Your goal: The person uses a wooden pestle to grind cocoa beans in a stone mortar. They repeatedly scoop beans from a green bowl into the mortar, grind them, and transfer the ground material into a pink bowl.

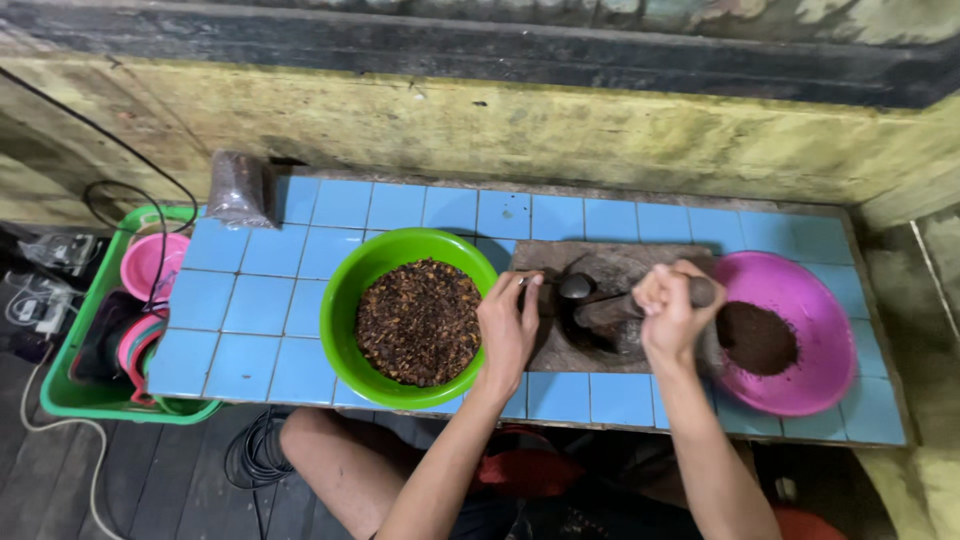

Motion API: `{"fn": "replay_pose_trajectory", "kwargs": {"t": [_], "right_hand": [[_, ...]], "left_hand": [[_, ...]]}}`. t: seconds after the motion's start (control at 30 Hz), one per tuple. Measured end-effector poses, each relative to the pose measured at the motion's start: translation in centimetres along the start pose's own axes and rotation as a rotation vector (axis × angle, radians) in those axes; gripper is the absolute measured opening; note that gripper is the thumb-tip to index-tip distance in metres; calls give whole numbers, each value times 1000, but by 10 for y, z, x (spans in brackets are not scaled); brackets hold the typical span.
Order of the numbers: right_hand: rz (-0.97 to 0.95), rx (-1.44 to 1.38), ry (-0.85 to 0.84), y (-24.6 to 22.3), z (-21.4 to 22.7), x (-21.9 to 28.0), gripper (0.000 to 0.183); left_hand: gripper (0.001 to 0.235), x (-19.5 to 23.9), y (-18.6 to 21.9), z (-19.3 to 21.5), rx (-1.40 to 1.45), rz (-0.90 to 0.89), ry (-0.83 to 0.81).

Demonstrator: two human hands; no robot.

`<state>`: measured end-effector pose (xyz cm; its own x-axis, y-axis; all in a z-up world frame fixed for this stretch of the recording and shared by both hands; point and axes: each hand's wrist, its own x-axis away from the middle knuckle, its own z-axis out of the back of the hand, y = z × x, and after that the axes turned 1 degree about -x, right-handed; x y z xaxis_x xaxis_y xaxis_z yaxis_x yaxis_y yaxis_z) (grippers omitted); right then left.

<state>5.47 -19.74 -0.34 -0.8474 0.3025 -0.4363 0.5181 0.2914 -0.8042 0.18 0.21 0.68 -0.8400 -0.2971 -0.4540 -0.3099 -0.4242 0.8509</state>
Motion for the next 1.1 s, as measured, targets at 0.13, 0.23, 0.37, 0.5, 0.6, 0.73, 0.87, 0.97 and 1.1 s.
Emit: {"fn": "replay_pose_trajectory", "kwargs": {"t": [0.13,0.23,0.37,0.5,0.6,0.73,0.87,0.97,1.1], "right_hand": [[-19,35,-16,-32,4,-4,43],[-6,24,-30,-41,-1,-3,40],[1,83,-68,-18,-9,-1,41],[-9,108,-110,-21,-23,-3,43],[-3,96,-100,-20,-23,-8,44],[-30,88,-10,-28,-23,-21,43],[-11,45,-72,-74,-36,-20,43],[24,28,-117,-85,-47,-19,41],[11,90,-64,-73,-50,6,40]], "left_hand": [[12,3,-4,-2,-4,17,-1],[11,5,-8,-5,-12,25,-7],[11,2,-6,-3,-14,17,-20],[14,4,-2,-3,-42,7,-28],[20,0,6,0,-42,-12,-37],[15,1,-1,0,-34,-1,-47],[13,6,-2,-1,-5,27,-53],[12,0,-6,-5,1,17,-40],[12,3,-6,-4,19,34,-27]]}}
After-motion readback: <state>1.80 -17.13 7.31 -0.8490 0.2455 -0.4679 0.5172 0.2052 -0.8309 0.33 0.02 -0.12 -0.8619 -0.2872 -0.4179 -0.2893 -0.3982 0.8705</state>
